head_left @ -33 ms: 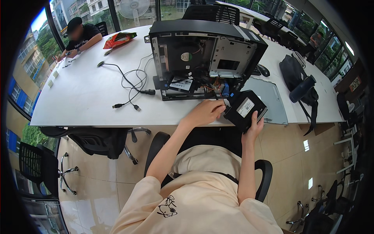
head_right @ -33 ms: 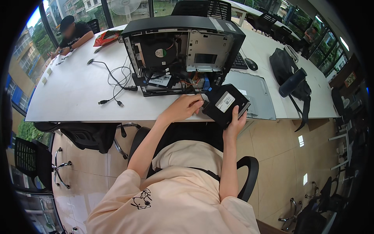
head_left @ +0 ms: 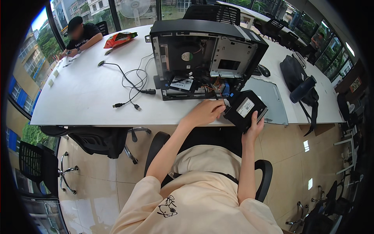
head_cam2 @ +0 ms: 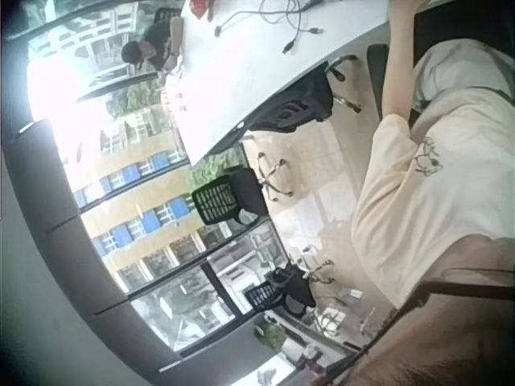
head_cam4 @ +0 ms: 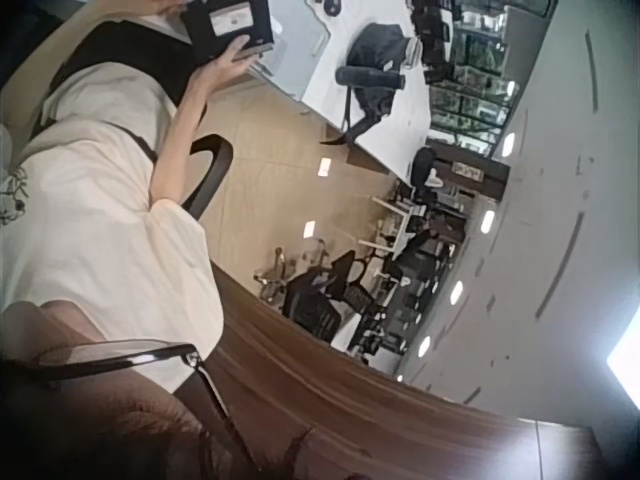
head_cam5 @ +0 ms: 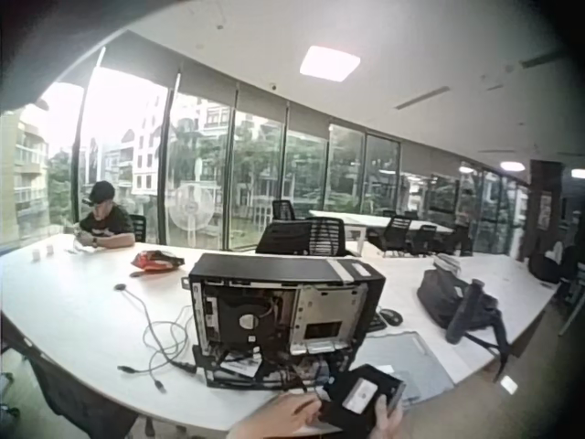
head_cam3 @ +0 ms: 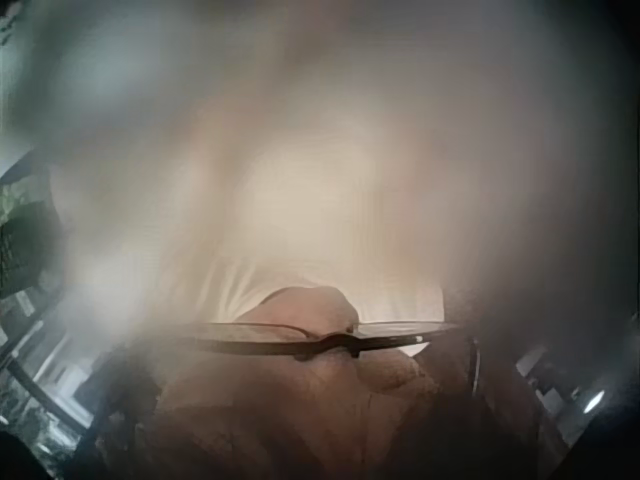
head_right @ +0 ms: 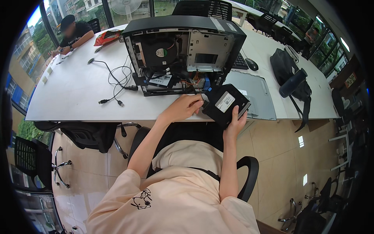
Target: The person opens a computer tower case by hand, then unplugs and removes internal hardware components including a drive and a small electronic card from the motherboard.
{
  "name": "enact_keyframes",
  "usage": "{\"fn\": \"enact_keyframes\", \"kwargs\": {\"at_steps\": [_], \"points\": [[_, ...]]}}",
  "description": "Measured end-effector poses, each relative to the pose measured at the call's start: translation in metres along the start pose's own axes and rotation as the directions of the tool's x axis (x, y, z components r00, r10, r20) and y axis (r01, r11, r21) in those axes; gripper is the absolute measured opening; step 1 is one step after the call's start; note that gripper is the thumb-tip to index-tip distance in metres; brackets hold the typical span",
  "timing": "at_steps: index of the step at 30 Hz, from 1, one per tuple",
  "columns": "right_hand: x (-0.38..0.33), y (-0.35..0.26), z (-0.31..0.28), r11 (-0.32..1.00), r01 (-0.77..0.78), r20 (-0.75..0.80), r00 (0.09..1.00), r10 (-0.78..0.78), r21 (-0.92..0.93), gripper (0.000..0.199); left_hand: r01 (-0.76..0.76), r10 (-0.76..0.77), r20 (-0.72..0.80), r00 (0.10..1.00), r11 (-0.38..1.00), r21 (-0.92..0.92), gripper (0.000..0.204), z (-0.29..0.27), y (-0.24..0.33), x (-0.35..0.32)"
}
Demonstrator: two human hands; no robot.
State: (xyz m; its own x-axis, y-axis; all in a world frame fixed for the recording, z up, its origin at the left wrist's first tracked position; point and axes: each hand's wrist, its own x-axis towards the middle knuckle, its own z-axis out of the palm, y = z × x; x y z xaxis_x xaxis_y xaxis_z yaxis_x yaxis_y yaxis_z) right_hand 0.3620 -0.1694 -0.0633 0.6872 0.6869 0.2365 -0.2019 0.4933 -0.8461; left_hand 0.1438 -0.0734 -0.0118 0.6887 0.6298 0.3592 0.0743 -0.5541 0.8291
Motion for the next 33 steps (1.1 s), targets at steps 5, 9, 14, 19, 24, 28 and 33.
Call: {"fn": "enact_keyframes", "kwargs": {"at_steps": [5,9,14,19,24,28,33], "points": [[0.000,0.001,0.001,0.998,0.035,-0.005,0.999,-0.036,-0.060,0.047,0.042,-0.042,0.014,0.999,0.999,0.003,0.026,0.000,0.000,-0.002],[-0.002,-0.001,0.004,0.999,0.043,-0.018,0.999,-0.044,-0.017,0.048,0.049,-0.050,-0.008,0.999,0.996,-0.079,0.027,0.004,-0.002,-0.001],[-0.001,-0.006,0.004,0.999,-0.024,-0.008,1.000,0.024,0.049,0.048,0.155,-0.150,0.056,0.987,0.983,-0.096,0.024,-0.004,0.002,-0.002],[0.004,-0.008,-0.005,0.999,-0.010,0.007,1.000,0.010,0.038,0.047,0.143,-0.129,0.091,0.987,0.975,-0.168,0.021,-0.011,0.011,0.002],[0.002,-0.009,-0.001,0.999,-0.001,-0.012,1.000,0.001,0.041,0.048,0.167,-0.153,0.082,0.985,0.967,-0.194,0.021,-0.010,0.012,0.005],[0.000,-0.014,0.002,0.999,0.007,-0.036,0.999,-0.005,0.044,0.051,0.121,-0.119,0.062,0.991,0.992,-0.026,0.023,-0.009,0.005,0.006],[0.000,-0.010,0.006,0.995,0.089,-0.037,0.995,-0.090,-0.037,0.051,0.127,-0.127,0.052,0.991,0.992,-0.006,0.023,-0.006,0.005,0.002]]}}
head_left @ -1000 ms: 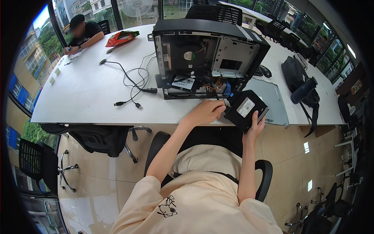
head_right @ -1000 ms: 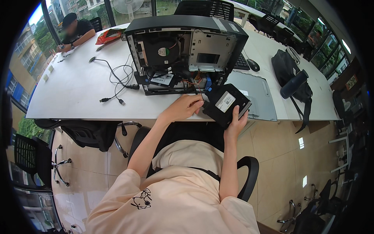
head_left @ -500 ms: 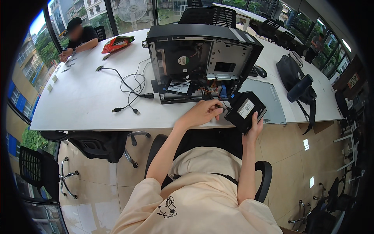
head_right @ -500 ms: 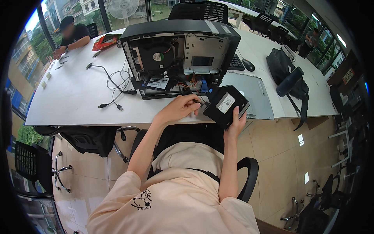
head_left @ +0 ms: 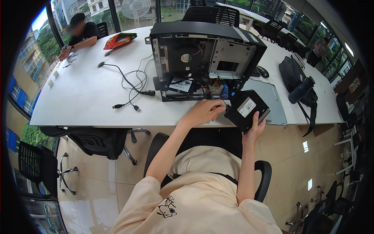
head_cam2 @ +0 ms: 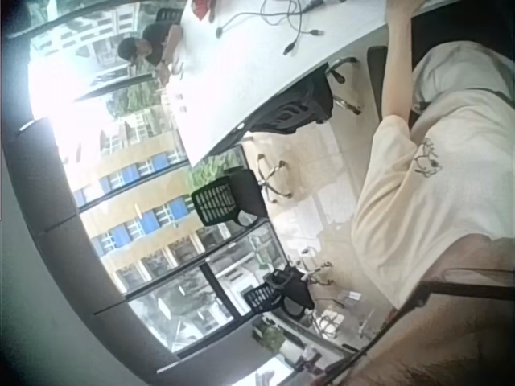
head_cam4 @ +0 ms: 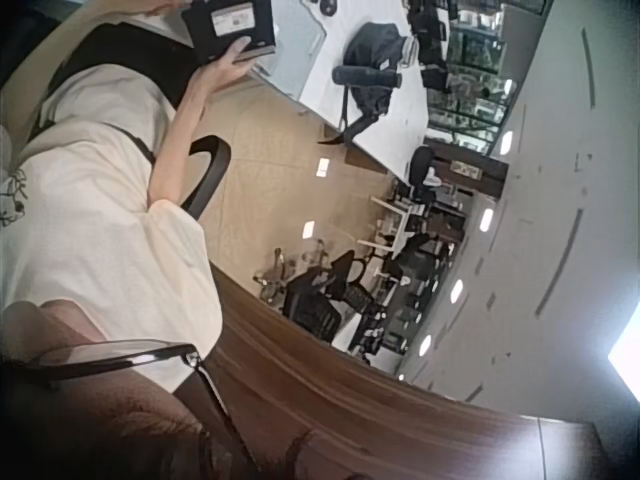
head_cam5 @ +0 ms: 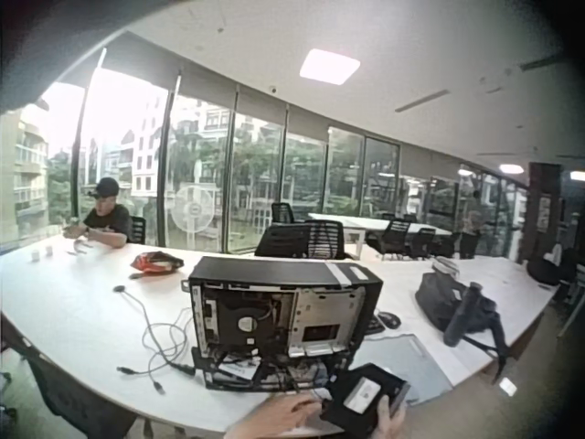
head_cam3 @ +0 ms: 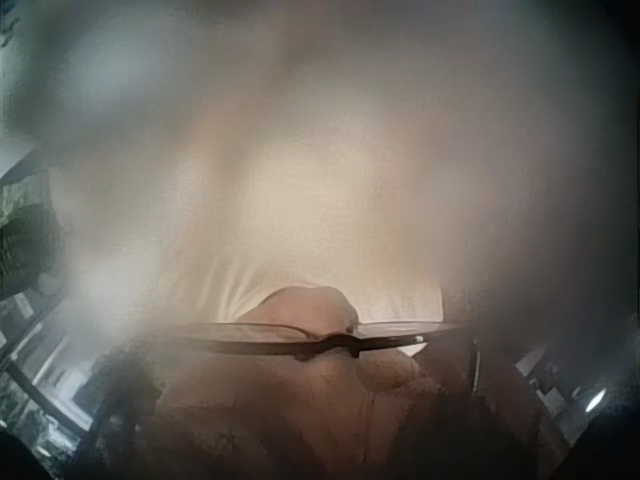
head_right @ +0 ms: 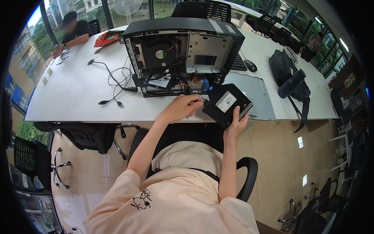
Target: The person opens a computer tower case by hand, then unplugs and removes internal hardware components including a drive and a small electronic card from the motherboard.
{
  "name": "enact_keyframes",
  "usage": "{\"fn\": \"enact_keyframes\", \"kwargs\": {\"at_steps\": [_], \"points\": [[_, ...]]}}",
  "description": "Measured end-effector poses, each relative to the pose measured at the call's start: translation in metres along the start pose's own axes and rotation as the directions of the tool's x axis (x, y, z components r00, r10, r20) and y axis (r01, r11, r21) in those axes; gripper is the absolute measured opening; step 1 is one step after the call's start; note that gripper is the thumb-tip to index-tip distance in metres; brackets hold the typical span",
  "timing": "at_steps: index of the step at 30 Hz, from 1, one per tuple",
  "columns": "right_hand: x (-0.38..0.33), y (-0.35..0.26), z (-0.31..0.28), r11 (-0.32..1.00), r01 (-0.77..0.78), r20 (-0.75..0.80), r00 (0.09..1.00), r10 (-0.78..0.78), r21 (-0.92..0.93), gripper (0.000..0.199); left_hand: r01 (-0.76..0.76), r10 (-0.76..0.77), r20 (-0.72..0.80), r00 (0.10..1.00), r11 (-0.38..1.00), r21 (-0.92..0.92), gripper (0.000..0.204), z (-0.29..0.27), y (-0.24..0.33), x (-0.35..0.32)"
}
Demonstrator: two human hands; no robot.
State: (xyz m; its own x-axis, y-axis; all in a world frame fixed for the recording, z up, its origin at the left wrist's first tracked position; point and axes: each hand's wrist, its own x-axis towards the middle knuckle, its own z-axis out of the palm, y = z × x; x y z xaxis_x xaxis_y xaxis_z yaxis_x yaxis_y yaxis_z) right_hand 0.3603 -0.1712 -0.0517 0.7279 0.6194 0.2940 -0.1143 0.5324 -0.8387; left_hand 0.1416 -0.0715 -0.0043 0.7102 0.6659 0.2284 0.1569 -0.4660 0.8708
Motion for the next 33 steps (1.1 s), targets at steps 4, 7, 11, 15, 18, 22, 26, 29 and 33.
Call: {"fn": "enact_keyframes", "kwargs": {"at_steps": [4,7,11,15,18,22,26,29,33], "points": [[-0.002,0.001,0.001,0.998,-0.048,0.007,0.999,0.047,0.035,0.052,0.057,-0.055,0.019,0.998,0.991,-0.125,0.021,0.000,-0.001,-0.006],[-0.001,-0.001,0.000,0.997,-0.061,0.000,0.998,0.061,0.039,0.052,0.030,-0.030,-0.002,1.000,0.989,-0.145,0.021,0.001,0.002,-0.009],[-0.001,-0.006,-0.001,0.997,-0.055,-0.036,0.998,0.057,0.048,0.051,-0.038,0.037,-0.033,0.999,0.999,-0.031,0.026,-0.001,0.008,-0.008],[0.001,-0.011,-0.004,0.996,-0.071,-0.054,0.996,0.074,0.049,0.052,-0.106,0.156,-0.121,0.980,0.932,0.347,0.027,0.002,0.009,-0.006],[0.003,-0.010,-0.007,0.997,-0.069,-0.063,0.996,0.071,0.040,0.051,-0.247,0.374,-0.235,0.897,0.866,0.435,0.029,0.004,0.005,-0.002],[0.005,-0.010,-0.009,0.998,-0.051,-0.034,0.998,0.052,0.032,0.051,-0.072,0.091,-0.081,0.993,0.975,0.211,0.027,-0.005,0.016,0.002],[0.008,-0.002,-0.009,0.999,0.039,-0.014,0.999,-0.039,-0.010,0.049,0.101,-0.099,0.055,0.994,0.994,-0.038,0.030,-0.005,0.026,0.002],[0.009,-0.001,-0.009,0.998,0.059,0.017,0.998,-0.059,-0.033,0.050,0.144,-0.141,0.140,0.980,0.990,-0.012,0.030,-0.008,0.023,0.003],[0.005,-0.002,-0.006,0.997,0.068,0.034,0.997,-0.067,-0.042,0.051,0.164,-0.160,0.159,0.974,0.986,-0.013,0.031,-0.011,0.022,0.001]]}}
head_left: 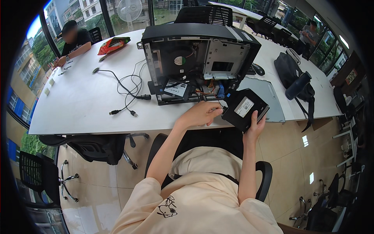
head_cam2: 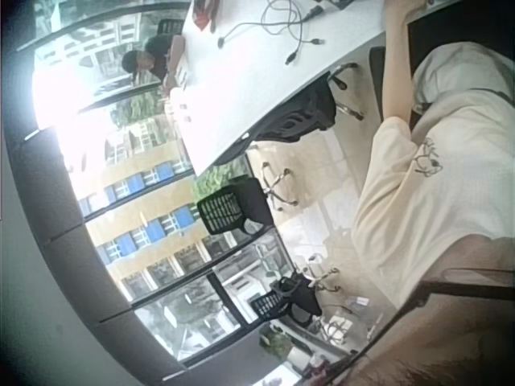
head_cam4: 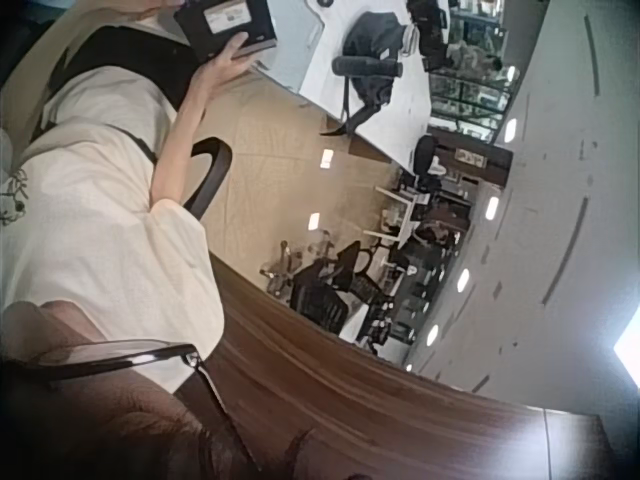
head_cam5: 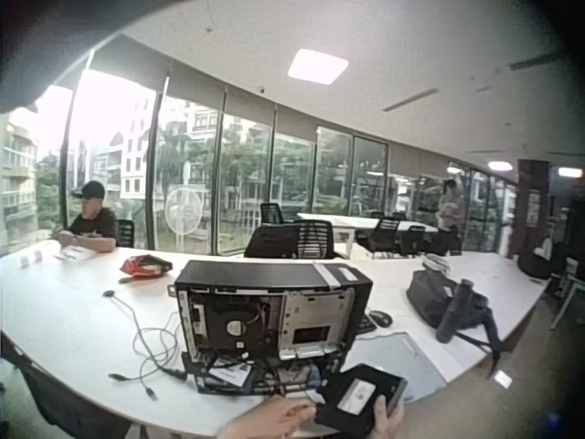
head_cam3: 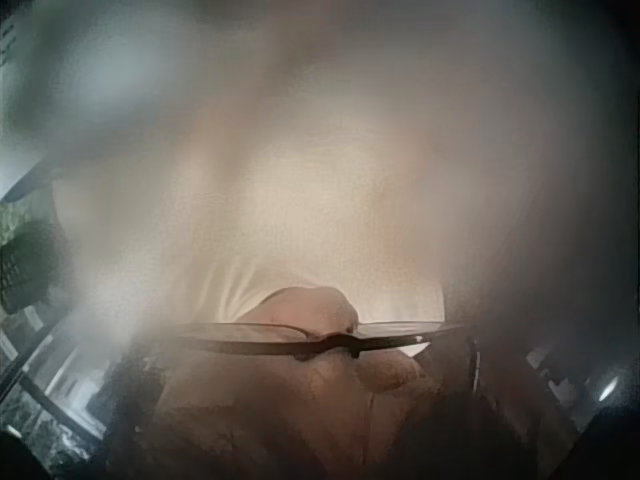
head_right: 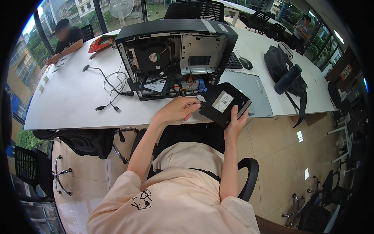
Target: The person opens a computer tower case by hand, then unplugs and removes internal hardware components including a drive and a small electronic card from the motherboard.
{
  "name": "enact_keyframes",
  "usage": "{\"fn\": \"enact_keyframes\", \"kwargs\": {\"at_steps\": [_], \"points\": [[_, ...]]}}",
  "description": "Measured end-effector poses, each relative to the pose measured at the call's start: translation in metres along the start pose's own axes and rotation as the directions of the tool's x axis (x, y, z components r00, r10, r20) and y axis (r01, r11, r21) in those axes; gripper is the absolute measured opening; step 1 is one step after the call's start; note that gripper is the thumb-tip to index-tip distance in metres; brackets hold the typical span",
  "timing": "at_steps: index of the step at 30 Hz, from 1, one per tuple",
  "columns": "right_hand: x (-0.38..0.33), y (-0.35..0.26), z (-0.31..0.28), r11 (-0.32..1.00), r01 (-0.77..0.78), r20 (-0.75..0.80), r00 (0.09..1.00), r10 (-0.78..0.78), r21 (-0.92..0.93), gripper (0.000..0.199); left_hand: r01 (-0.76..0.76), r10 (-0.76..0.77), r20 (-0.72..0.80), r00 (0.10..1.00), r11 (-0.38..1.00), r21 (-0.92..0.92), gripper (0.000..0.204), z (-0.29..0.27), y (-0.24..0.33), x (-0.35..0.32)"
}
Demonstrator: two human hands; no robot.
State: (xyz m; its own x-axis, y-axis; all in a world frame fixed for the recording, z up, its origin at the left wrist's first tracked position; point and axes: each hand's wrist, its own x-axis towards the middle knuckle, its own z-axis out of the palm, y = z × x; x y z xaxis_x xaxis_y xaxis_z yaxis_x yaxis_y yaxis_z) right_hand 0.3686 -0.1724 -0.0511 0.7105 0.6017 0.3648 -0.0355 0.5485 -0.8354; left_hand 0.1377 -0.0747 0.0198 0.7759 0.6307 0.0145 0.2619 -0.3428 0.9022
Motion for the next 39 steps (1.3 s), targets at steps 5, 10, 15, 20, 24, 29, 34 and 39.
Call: {"fn": "enact_keyframes", "kwargs": {"at_steps": [5,10,15,20,24,29,34,39], "points": [[0.001,0.004,-0.005,0.997,0.004,0.112,0.994,0.005,-0.079,0.049,-0.039,0.038,0.040,0.998,0.999,0.037,0.030,-0.001,-0.014,-0.003],[0.000,-0.005,0.002,0.995,-0.068,0.112,0.991,0.075,-0.070,0.048,-0.107,0.117,0.040,0.992,0.974,-0.202,0.035,0.008,-0.029,-0.003],[-0.005,-0.024,0.011,0.982,-0.152,0.158,0.973,0.169,-0.112,0.051,-0.120,0.130,0.042,0.991,0.975,-0.188,0.039,0.016,-0.044,-0.003],[-0.012,-0.030,0.018,0.984,-0.123,0.055,0.990,0.131,-0.128,0.050,-0.127,0.118,-0.057,0.991,0.977,-0.170,0.033,0.021,-0.033,-0.001],[0.001,-0.032,0.014,0.991,-0.025,-0.011,1.000,0.024,-0.134,0.048,-0.060,0.060,-0.093,0.994,0.998,0.004,0.026,0.024,0.006,-0.015],[0.013,-0.072,0.023,0.977,0.078,0.113,0.992,-0.056,-0.196,0.037,-0.238,0.495,-0.485,0.721,0.834,0.497,0.047,0.021,0.035,-0.017],[0.030,-0.100,0.052,0.945,0.238,0.282,0.944,-0.172,-0.222,0.039,-0.355,0.455,-0.459,0.763,0.888,0.292,0.063,0.002,0.047,0.030],[0.062,-0.091,0.081,0.945,0.322,0.256,0.920,-0.297,-0.061,0.052,-0.408,0.387,-0.489,0.782,0.910,0.069,0.066,-0.024,0.049,0.046]]}}
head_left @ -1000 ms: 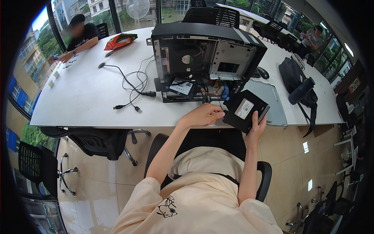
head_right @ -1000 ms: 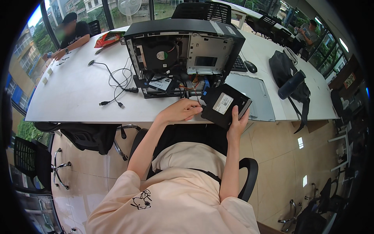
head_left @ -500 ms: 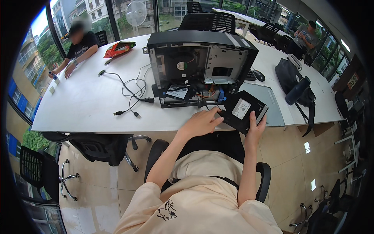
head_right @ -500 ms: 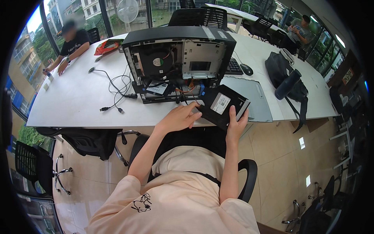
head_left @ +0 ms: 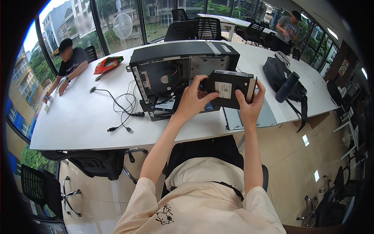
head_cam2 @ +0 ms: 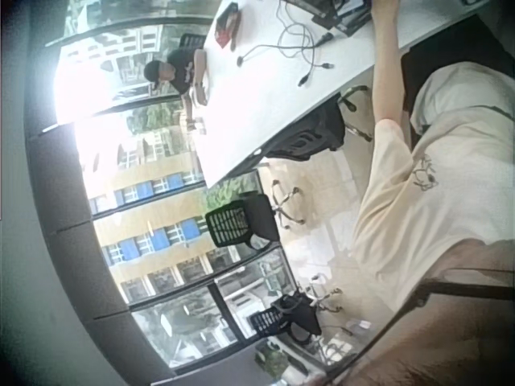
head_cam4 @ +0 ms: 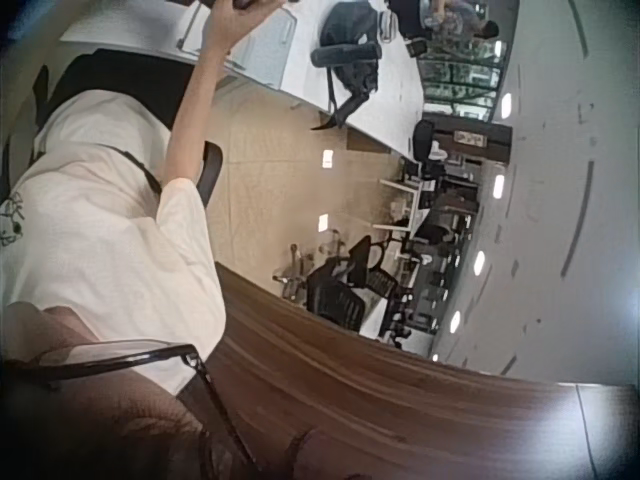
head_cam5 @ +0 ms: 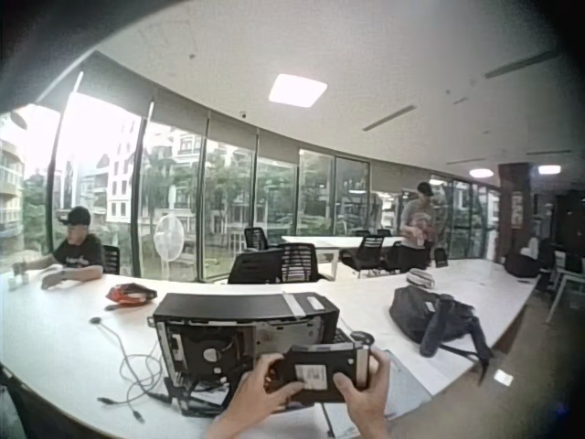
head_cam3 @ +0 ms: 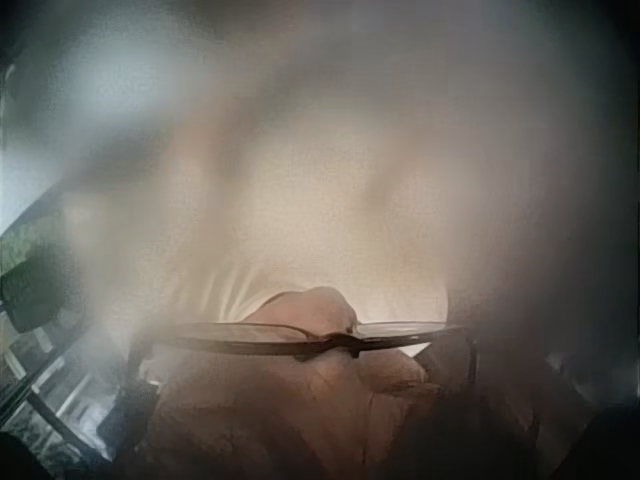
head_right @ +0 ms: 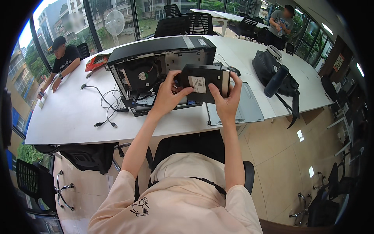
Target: The person opens a computer tower case by hand, then unplugs and removes internal hardware components including a drive and a small electronic card from the motherboard.
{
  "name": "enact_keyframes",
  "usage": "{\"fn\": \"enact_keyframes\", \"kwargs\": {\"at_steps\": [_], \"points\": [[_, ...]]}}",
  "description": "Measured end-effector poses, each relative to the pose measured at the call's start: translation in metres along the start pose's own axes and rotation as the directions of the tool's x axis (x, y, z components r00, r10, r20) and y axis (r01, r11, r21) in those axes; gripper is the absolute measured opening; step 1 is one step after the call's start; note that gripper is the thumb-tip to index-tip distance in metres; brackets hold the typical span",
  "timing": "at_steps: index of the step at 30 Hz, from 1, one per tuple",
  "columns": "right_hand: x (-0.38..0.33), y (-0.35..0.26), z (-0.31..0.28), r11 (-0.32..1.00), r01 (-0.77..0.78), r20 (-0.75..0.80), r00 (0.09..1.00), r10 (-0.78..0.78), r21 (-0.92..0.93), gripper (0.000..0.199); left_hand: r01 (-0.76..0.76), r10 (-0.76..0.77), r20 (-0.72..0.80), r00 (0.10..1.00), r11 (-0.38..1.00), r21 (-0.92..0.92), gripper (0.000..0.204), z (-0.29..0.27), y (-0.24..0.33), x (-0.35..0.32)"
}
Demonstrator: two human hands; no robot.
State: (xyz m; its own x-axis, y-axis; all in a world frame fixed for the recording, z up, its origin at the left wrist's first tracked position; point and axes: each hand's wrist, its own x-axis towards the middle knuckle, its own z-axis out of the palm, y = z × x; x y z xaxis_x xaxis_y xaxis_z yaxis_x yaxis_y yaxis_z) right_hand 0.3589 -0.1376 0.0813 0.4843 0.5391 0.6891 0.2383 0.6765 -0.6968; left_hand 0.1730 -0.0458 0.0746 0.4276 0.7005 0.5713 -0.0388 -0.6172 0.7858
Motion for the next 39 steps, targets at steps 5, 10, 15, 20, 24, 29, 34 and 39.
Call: {"fn": "enact_keyframes", "kwargs": {"at_steps": [5,10,15,20,24,29,34,39], "points": [[0.023,0.035,0.019,0.944,0.201,0.024,0.979,-0.202,-0.260,0.062,0.003,0.021,-0.168,0.986,0.990,0.139,0.061,-0.013,-0.003,0.003],[0.030,0.047,0.036,0.876,0.247,0.027,0.965,-0.260,-0.415,0.058,-0.031,0.096,-0.268,0.959,0.971,0.237,0.062,-0.019,-0.019,0.008],[0.027,0.044,0.043,0.876,0.253,0.034,0.964,-0.263,-0.411,0.058,-0.136,0.323,-0.364,0.874,0.880,0.456,0.060,-0.016,-0.026,0.002],[0.025,0.040,0.042,0.857,0.269,0.085,0.962,-0.259,-0.440,0.057,-0.111,0.296,-0.402,0.866,0.899,0.423,0.058,-0.019,-0.017,-0.005],[0.024,0.036,0.043,0.879,0.187,0.014,0.979,-0.201,-0.438,0.058,-0.060,0.224,-0.396,0.891,0.921,0.386,0.058,-0.018,-0.008,-0.004],[0.027,0.042,0.042,0.801,0.191,0.036,0.977,-0.208,-0.567,0.072,-0.033,0.255,-0.385,0.887,0.867,0.498,0.057,-0.023,0.004,0.002],[0.048,0.054,0.032,0.904,0.112,0.131,0.989,-0.063,-0.413,0.090,0.018,0.311,-0.314,0.897,0.685,0.729,0.062,-0.026,0.003,0.007],[0.056,0.067,0.035,0.963,-0.053,0.265,0.956,0.126,-0.265,0.087,0.021,0.202,-0.186,0.962,0.621,0.784,0.064,-0.040,0.015,0.010]]}}
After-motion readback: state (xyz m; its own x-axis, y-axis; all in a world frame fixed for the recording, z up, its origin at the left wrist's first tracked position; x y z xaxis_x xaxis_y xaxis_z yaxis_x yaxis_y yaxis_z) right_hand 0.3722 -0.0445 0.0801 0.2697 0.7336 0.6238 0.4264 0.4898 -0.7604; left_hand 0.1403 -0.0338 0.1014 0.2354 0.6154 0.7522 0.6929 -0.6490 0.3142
